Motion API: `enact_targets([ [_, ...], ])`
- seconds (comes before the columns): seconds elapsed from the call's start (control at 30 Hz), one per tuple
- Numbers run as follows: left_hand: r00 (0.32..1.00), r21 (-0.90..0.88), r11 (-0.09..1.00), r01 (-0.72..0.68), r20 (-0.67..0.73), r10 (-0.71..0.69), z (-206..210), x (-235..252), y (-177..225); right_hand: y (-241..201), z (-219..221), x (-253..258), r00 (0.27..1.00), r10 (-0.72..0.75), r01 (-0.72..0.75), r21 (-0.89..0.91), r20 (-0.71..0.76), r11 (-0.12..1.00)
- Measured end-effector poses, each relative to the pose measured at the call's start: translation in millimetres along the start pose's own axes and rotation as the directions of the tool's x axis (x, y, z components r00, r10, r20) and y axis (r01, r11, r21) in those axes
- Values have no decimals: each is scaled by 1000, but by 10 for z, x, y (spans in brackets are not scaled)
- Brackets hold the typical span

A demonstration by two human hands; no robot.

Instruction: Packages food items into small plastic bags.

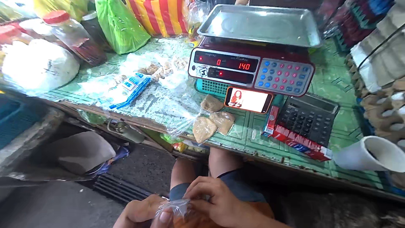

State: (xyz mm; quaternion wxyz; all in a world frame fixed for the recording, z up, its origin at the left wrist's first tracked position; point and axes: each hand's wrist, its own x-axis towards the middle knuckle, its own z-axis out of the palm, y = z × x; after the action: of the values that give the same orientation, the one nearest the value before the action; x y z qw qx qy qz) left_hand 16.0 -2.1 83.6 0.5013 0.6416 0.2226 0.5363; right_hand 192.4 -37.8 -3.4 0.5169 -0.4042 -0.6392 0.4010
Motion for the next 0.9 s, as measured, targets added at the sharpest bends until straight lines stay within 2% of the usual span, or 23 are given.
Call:
enact_targets([
  [0.13,999,6,999,-45,14,45,36,27,45,-13,-14,-15,1000,-12,12,13,2,1000],
  [0.27,988,39,990,-136,-62,139,1,36,123,-160,-93,66,999,-13,16,-64,41,998],
  [0.37,965,126,969,-213,-129,229,-120,116,-127,-259,-140,144,995,87,-82,-107,42,991],
  [0.4,975,131,973,-188,-92,201,-183,137,-259,-279,-155,170,992,121,-118,-108,18,987],
  [0.47,996,57,998,-25,91,20,-261,117,-500,-294,-181,232,986,157,-161,-71,-59,984],
  [0.53,956,94,983,159,235,-177,-189,-17,-639,-287,-205,276,976,166,-169,-9,-143,986],
  [0.6,943,158,952,262,170,-288,-62,-187,-684,-259,-187,269,961,187,-178,63,-202,982],
  [0.67,943,165,936,310,71,-325,24,-225,-703,-212,-130,236,950,178,-152,118,-255,981],
  [0.73,935,168,930,327,84,-344,27,-183,-708,-177,-103,212,944,166,-133,130,-286,983],
  [0.8,922,244,913,328,129,-366,-12,-174,-715,-170,-162,182,957,181,-165,89,-226,982],
  [0.9,868,325,875,358,230,-441,-111,-194,-725,-245,-413,148,956,285,-288,40,70,957],
])
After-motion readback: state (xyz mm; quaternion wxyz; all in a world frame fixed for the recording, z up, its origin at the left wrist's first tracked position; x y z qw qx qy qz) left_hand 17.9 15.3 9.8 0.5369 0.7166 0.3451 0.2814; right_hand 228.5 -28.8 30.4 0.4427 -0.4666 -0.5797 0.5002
